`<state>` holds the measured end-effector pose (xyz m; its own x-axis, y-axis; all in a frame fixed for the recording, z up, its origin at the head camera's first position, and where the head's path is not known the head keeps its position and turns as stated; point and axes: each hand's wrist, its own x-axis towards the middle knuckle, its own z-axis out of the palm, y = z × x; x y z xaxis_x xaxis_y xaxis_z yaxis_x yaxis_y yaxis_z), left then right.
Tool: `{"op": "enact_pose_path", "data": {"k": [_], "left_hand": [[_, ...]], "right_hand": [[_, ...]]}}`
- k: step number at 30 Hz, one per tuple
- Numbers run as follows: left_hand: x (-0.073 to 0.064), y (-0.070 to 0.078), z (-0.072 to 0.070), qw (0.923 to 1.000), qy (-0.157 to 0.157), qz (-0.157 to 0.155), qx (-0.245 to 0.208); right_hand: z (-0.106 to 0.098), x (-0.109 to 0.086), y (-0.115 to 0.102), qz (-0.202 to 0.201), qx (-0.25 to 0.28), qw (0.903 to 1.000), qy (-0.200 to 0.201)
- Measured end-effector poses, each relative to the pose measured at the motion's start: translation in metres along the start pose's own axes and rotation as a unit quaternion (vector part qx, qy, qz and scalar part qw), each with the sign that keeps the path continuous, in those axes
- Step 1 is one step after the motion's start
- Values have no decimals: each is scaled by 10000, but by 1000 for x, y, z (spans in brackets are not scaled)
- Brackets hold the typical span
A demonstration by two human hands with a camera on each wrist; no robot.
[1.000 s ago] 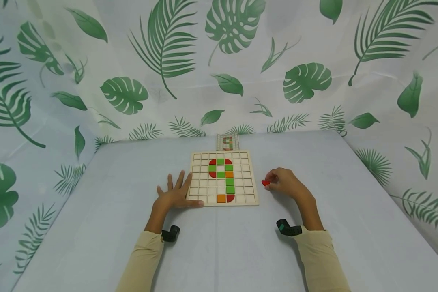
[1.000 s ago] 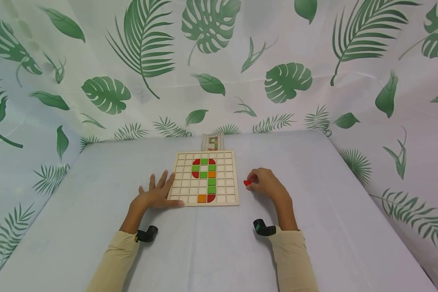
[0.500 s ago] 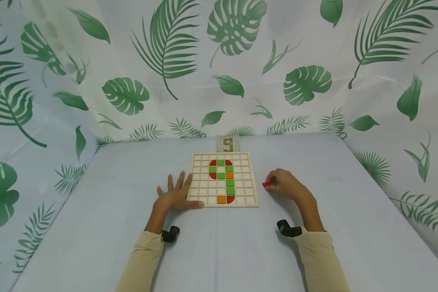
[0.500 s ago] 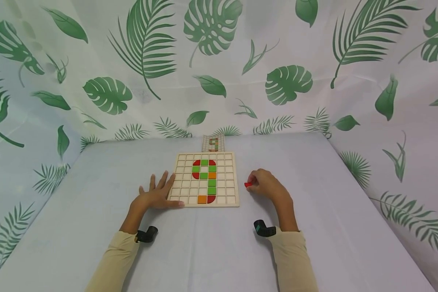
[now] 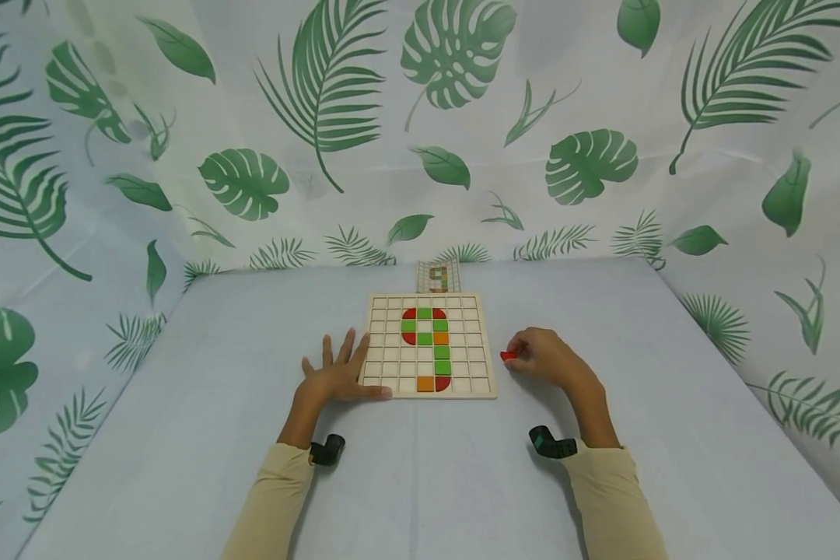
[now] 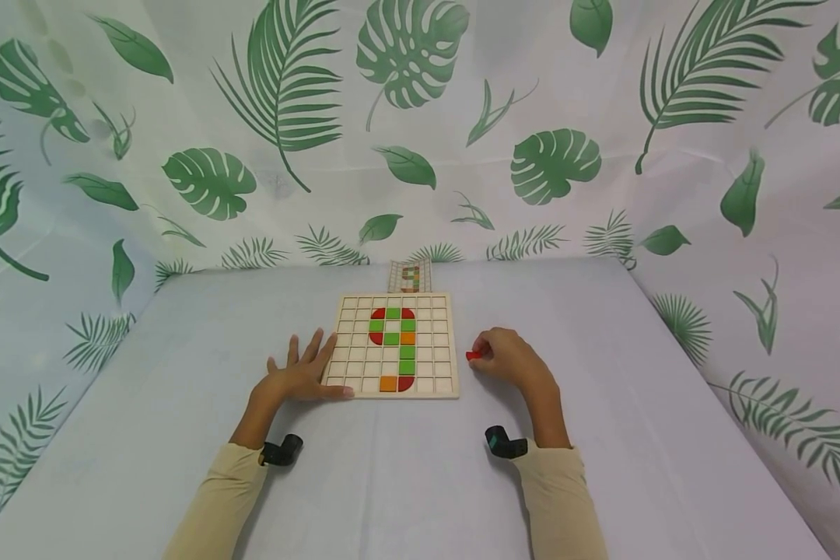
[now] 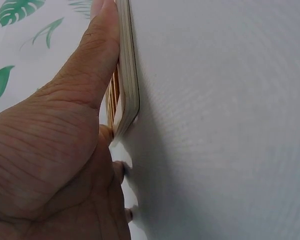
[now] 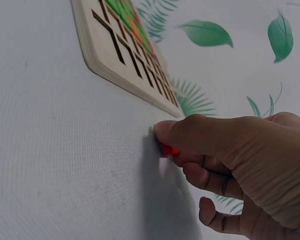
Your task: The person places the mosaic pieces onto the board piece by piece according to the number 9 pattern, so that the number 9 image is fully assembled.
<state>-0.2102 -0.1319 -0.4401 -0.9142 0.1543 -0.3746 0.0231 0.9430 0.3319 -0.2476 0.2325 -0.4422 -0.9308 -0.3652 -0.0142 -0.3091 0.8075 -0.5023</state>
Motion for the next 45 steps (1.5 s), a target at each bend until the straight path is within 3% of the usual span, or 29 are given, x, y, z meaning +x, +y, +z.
{"op": "enact_pose_path", "data": {"k": [9, 13, 25, 40, 45], "left_hand": [[2, -2, -1, 10000, -7, -41, 88], [3, -3, -1, 10000, -7, -61, 79], [1, -2, -1, 10000, -20, -26, 31], [-1, -1, -1, 10000, -34, -23, 21], [-3, 1, -2, 10000, -41, -26, 82]], "right_hand": [[4, 6, -11, -57, 219, 9995, 204], [5, 9, -19, -268, 318, 9989, 219], [16, 18, -47, -474, 487, 9977, -2], [41, 25, -72, -1225, 156, 9923, -22], [48, 24, -82, -1191, -39, 9929, -11]]}}
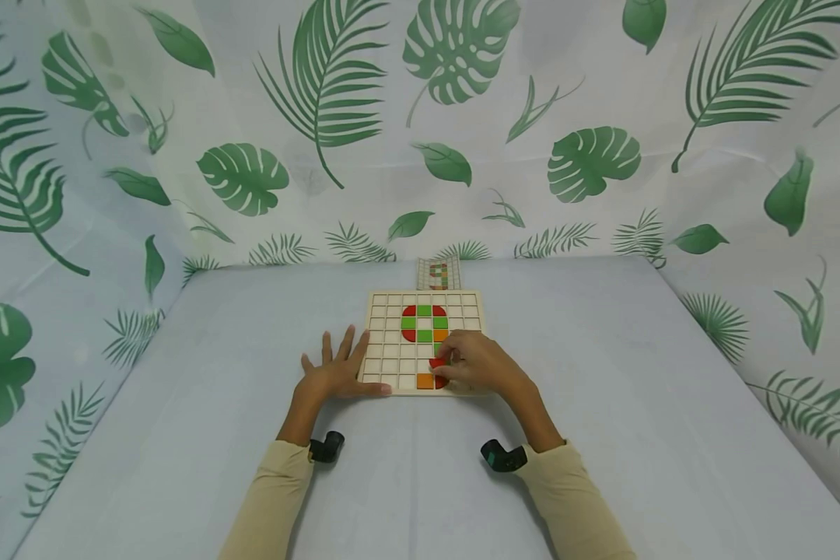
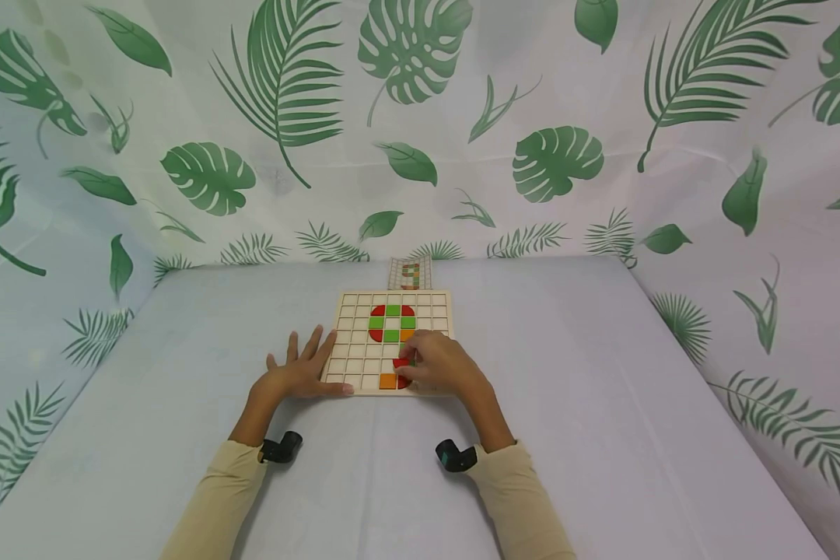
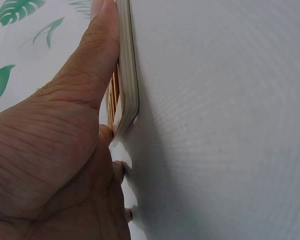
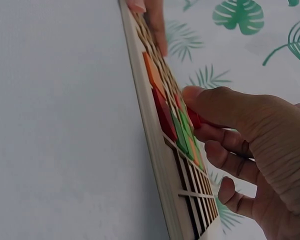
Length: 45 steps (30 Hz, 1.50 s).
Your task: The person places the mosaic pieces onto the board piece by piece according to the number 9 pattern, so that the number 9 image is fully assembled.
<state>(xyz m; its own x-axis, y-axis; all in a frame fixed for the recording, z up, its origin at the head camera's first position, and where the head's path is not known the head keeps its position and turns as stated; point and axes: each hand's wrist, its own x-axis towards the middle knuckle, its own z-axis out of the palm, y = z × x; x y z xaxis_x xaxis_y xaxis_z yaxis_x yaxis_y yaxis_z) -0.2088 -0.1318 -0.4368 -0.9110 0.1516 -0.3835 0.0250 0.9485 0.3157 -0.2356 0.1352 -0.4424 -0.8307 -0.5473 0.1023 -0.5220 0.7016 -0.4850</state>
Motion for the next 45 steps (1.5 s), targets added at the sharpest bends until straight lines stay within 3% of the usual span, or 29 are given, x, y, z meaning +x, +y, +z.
{"op": "enact_pose_path", "data": {"k": [21, 32, 45], "left_hand": [[5, -4, 3, 10000, -13, 63, 28], [5, -4, 4, 9999, -94, 27, 33], [5, -4, 0, 9999, -84, 3, 56]], "right_hand": [[24, 11, -30, -677, -543, 9962, 7], [31, 12, -36, -770, -1014, 9918, 80], [30, 13, -35, -1049, -844, 9908, 145]]}}
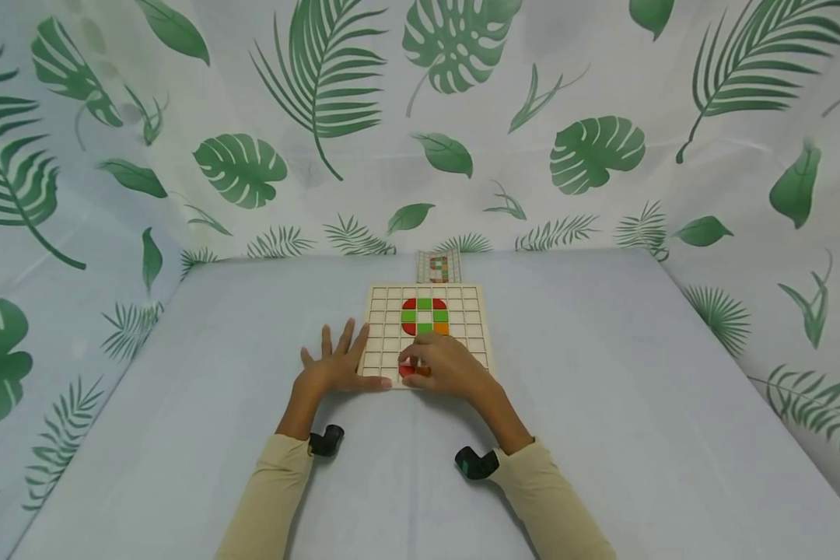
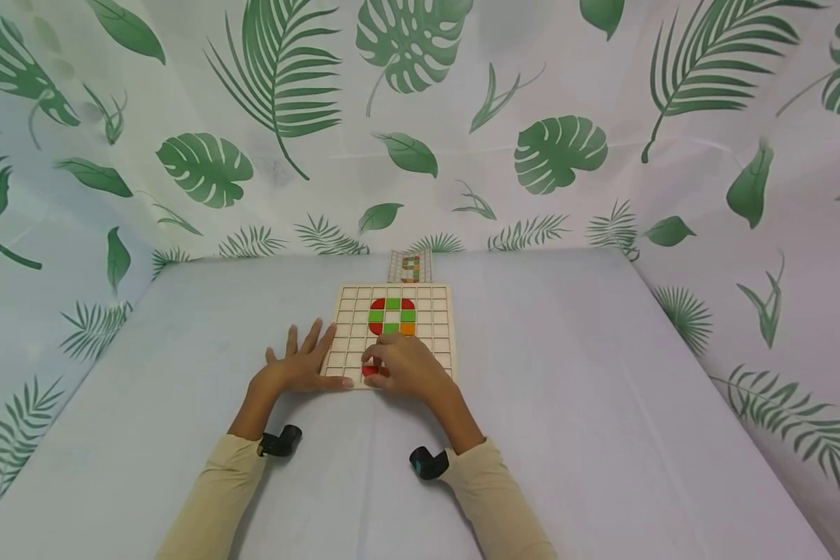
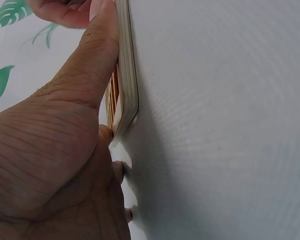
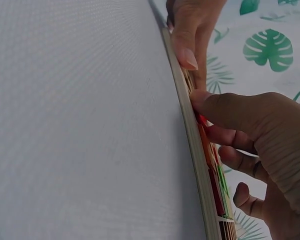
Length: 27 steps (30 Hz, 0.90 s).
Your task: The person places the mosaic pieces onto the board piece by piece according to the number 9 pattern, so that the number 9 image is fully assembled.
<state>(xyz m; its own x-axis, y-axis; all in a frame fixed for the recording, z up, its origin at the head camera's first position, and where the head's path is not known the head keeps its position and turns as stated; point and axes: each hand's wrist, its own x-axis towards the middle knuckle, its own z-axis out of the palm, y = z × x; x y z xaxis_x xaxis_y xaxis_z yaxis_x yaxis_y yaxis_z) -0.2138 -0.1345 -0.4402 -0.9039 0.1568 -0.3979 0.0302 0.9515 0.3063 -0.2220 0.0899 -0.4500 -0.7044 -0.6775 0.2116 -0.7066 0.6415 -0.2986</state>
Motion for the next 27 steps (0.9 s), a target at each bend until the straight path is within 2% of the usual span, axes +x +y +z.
{"op": "enact_pose_path", "data": {"k": [6, 27], "left_hand": [[1, 0, -1, 10000, -14, -35, -19], [1, 0, 2, 10000, 48, 30, -17]], "right_hand": [[0, 1, 2, -199, -126, 9997, -58], [2, -3, 9, -126, 1, 9999, -90]]}}
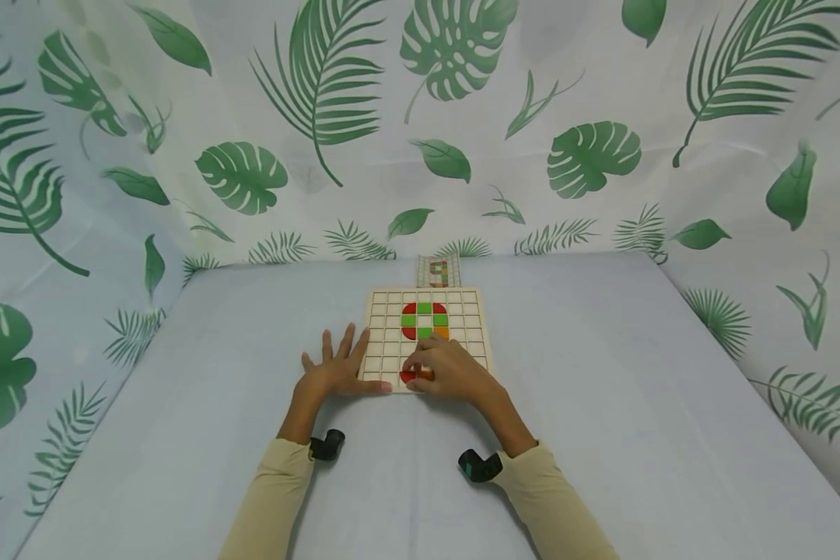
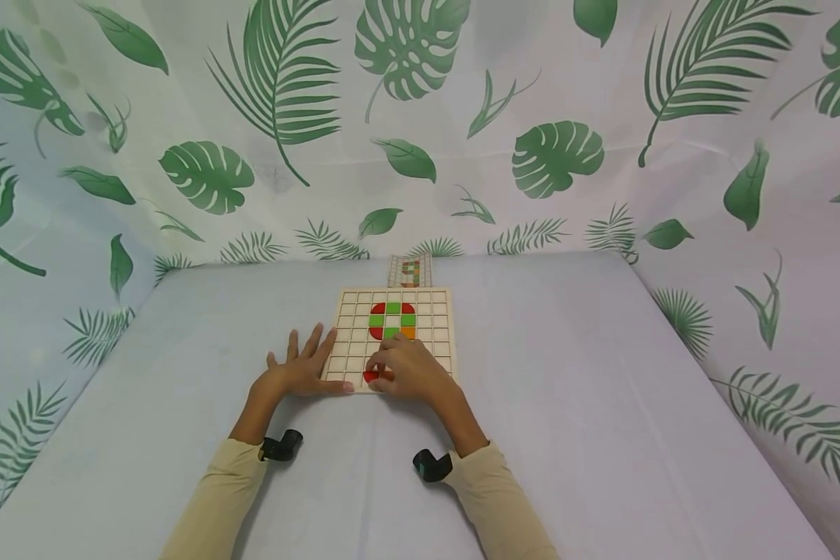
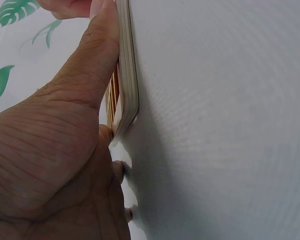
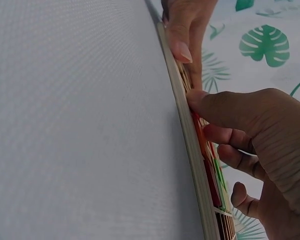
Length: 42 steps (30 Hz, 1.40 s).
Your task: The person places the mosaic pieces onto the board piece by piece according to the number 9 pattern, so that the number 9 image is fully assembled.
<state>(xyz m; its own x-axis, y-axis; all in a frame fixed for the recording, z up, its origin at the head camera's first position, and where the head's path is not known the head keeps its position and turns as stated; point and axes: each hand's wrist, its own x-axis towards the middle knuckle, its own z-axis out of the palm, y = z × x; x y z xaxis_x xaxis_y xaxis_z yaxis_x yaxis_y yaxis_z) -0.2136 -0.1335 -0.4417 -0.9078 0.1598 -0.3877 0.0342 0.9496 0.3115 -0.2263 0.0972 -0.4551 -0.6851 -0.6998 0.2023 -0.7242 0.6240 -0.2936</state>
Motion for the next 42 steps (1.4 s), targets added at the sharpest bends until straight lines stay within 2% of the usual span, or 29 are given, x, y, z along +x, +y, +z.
{"op": "enact_pose_path", "data": {"k": [10, 20, 30, 35, 42], "left_hand": [[-1, 2, -2, 10000, -25, -35, 1], [-2, 4, 0, 10000, -2, -84, 18], [-2, 4, 0, 9999, -14, -156, 52], [-2, 4, 0, 9998, -37, -180, 58], [-3, 6, -3, 9998, -118, -148, 22]], "right_hand": [[-3, -3, 2, 87, 118, 9999, 48], [-11, -10, 13, 309, 359, 9988, 143], [-23, -21, 31, 778, 427, 9957, 248], [-30, -29, 42, 1145, 527, 9916, 307], [-35, -38, 55, 1583, 486, 9837, 706]]}}
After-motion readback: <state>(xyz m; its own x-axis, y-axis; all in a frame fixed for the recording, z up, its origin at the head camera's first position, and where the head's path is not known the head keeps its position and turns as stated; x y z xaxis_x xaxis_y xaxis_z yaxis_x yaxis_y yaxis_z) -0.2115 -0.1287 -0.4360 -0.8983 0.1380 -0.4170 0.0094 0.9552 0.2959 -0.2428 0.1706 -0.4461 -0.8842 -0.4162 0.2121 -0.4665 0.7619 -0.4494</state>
